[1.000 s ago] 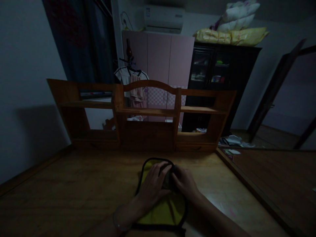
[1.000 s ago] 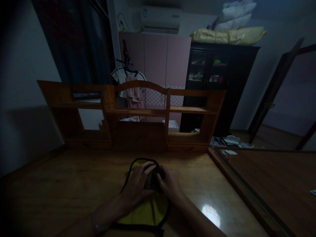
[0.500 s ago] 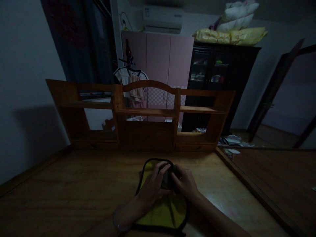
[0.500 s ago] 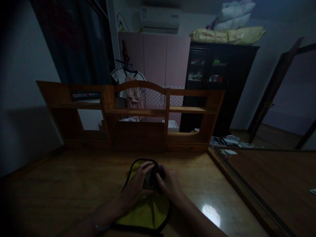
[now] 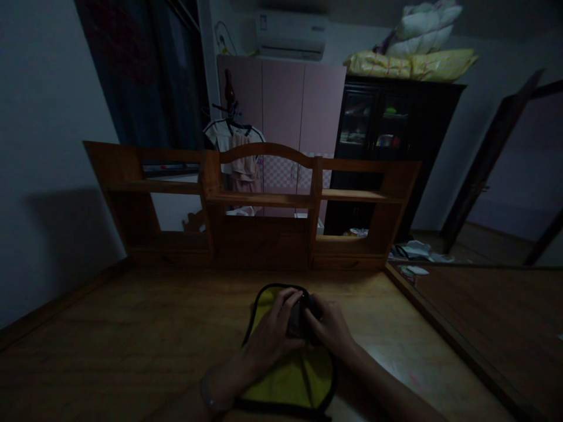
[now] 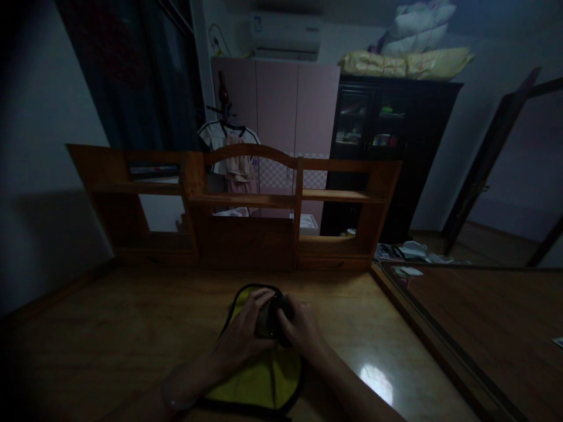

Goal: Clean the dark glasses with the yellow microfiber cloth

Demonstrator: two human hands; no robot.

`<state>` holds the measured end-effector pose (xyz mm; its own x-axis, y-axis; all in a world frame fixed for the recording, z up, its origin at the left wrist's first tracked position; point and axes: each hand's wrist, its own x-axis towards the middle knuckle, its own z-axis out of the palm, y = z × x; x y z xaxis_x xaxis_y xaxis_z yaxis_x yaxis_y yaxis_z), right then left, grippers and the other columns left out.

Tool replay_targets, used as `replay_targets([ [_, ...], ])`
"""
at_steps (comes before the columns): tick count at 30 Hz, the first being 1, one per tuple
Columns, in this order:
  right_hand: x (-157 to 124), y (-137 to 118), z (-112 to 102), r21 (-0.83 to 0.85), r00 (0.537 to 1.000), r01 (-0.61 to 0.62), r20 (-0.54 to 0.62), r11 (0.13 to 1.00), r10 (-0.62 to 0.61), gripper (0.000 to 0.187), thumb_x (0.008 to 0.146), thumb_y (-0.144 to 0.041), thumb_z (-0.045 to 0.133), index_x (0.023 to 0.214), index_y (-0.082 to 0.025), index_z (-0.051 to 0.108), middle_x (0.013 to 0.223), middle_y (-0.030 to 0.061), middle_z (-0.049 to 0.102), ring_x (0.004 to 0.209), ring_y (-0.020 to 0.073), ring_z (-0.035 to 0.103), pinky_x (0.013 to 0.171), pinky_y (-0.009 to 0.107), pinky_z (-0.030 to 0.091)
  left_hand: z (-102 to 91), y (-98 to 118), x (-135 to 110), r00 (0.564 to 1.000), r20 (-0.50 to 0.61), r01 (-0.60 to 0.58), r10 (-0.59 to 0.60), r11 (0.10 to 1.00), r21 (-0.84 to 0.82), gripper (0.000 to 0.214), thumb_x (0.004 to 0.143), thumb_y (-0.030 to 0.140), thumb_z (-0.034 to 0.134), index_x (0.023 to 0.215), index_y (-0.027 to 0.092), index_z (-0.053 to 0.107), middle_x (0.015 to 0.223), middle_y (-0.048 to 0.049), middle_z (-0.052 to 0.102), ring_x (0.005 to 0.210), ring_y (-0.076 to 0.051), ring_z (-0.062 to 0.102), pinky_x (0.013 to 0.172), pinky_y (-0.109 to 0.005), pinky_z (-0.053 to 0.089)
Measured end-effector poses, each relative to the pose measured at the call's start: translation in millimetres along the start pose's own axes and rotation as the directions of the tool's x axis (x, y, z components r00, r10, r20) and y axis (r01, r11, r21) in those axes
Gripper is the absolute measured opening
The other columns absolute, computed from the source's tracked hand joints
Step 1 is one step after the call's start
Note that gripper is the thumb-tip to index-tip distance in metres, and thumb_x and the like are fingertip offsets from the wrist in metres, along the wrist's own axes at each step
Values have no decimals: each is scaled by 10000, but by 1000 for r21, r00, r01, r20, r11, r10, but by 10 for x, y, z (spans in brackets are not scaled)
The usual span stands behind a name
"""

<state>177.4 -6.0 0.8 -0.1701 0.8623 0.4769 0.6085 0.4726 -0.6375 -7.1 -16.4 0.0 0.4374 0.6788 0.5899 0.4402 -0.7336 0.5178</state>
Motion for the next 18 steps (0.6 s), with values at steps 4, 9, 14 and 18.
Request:
replay_targets([
  [4,-1,-13,-12,2,1000,0,16,1000,0,100,882,-262,539,833,-194,594,680,11,656,602,171,616,535,235,368,-1,10,12,1000,5,14,-14,1000,-25,901,666,60,754,1408,290,296,1407,-89,362,1269,-278,453,1059,-489,432],
  [9,2,-13,-12,0,1000,0,26,1000,0,116,891,-272,538,827,-194,594,692,17,665,619,178,627,549,240,383,-7,19,26,1000,5,0,0,1000,-21,886,670,75,749,1404,283,299,1398,-94,367,1264,-289,453,1045,-503,441],
  [14,3,26,12,6,1000,-2,20,1000,2,112,889,-276,546,853,-187,603,724,33,686,638,187,638,562,245,399,-21,29,21,1000,26,12,-11,999,-34,880,674,73,757,1400,288,308,1403,-84,358,1272,-274,439,1057,-483,434],
  [18,2,28,14,-1,1000,6,26,1000,-6,118,889,-273,539,853,-186,610,725,35,690,637,185,638,563,245,398,-27,31,18,1000,25,13,-11,999,-49,860,687,87,760,1393,294,315,1400,-86,355,1266,-279,448,1048,-494,441],
])
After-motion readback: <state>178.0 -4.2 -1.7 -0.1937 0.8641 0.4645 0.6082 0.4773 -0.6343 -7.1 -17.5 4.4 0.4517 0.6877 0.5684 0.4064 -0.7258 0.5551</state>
